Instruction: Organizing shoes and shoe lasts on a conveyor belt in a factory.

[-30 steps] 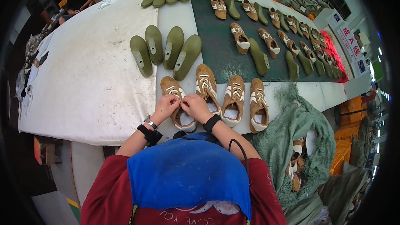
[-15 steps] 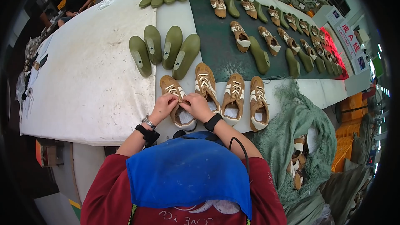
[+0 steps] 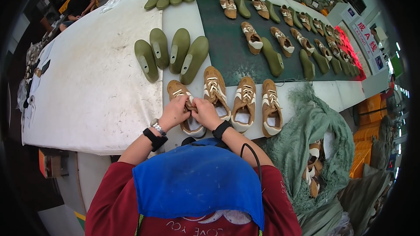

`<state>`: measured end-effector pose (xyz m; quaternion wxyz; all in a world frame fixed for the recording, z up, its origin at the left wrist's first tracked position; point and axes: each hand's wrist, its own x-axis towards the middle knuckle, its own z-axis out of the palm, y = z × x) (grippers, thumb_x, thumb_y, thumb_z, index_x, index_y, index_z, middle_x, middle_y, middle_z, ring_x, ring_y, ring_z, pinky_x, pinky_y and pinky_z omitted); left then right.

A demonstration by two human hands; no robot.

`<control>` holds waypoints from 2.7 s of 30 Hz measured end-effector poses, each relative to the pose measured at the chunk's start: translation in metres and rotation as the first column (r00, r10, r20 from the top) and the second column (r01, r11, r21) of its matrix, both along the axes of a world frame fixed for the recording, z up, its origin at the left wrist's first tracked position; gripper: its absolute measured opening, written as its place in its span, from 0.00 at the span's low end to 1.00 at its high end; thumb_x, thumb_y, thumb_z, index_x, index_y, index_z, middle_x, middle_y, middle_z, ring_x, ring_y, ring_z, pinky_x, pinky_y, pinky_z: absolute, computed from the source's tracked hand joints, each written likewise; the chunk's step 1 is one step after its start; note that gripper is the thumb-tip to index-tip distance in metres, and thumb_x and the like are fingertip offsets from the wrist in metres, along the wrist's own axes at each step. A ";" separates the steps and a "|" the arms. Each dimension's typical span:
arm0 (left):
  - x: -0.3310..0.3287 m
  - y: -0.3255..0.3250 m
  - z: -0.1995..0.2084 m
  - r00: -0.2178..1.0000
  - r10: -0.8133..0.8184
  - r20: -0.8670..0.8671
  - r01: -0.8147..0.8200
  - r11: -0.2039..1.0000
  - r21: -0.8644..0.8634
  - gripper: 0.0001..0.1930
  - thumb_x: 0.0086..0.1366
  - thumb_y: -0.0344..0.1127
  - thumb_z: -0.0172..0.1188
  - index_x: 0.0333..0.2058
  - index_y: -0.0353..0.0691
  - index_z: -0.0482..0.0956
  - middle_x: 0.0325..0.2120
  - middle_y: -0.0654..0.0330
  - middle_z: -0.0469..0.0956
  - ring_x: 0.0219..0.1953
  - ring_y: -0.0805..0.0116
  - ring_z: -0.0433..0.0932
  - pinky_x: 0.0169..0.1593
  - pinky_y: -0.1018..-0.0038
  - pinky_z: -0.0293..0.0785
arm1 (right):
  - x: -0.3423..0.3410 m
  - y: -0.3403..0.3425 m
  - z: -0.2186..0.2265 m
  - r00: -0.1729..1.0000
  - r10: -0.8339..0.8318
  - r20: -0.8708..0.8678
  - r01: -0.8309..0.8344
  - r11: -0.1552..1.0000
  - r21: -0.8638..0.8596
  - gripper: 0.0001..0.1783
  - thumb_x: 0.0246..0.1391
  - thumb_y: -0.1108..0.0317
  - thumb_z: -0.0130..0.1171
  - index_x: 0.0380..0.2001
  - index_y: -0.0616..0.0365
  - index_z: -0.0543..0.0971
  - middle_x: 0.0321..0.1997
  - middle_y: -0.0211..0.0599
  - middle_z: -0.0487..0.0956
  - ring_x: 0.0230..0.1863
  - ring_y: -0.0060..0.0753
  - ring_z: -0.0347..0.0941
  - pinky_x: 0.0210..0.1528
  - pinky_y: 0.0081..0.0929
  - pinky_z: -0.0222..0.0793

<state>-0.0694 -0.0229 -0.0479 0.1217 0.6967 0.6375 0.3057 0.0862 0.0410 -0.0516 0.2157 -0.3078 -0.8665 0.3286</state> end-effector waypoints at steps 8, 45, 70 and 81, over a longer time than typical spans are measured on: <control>0.012 -0.010 -0.017 0.952 0.209 0.224 -0.201 0.978 -0.059 0.09 0.50 0.32 0.61 0.31 0.36 0.75 0.30 0.52 0.71 0.35 0.55 0.73 0.38 0.67 0.70 | -0.002 -0.005 -0.002 0.987 -0.121 -0.104 0.122 0.993 0.003 0.12 0.39 0.75 0.58 0.28 0.60 0.67 0.26 0.45 0.72 0.32 0.50 0.69 0.34 0.38 0.66; -0.021 -0.036 -0.010 0.866 0.112 0.486 0.016 0.968 -0.252 0.23 0.51 0.34 0.64 0.46 0.39 0.69 0.40 0.59 0.69 0.44 0.65 0.70 0.46 0.71 0.69 | 0.007 0.002 -0.004 0.996 -0.087 -0.002 0.085 0.977 -0.197 0.17 0.41 0.75 0.62 0.37 0.59 0.72 0.31 0.37 0.72 0.32 0.32 0.71 0.37 0.25 0.69; -0.014 -0.027 -0.028 0.616 0.285 0.734 -0.121 0.956 -0.268 0.06 0.61 0.28 0.53 0.36 0.32 0.73 0.26 0.59 0.76 0.28 0.72 0.75 0.34 0.79 0.72 | -0.023 0.009 0.007 0.975 0.208 0.079 -0.204 0.977 -0.065 0.08 0.46 0.69 0.56 0.30 0.57 0.80 0.32 0.42 0.73 0.35 0.43 0.70 0.39 0.34 0.67; 0.003 -0.033 0.000 0.984 0.174 -0.022 -0.171 0.980 0.099 0.07 0.55 0.35 0.58 0.30 0.39 0.72 0.23 0.54 0.71 0.27 0.53 0.72 0.31 0.64 0.70 | -0.028 0.014 -0.005 0.982 0.189 0.031 -0.183 0.974 -0.137 0.08 0.45 0.70 0.54 0.25 0.60 0.80 0.30 0.46 0.76 0.35 0.48 0.72 0.40 0.37 0.68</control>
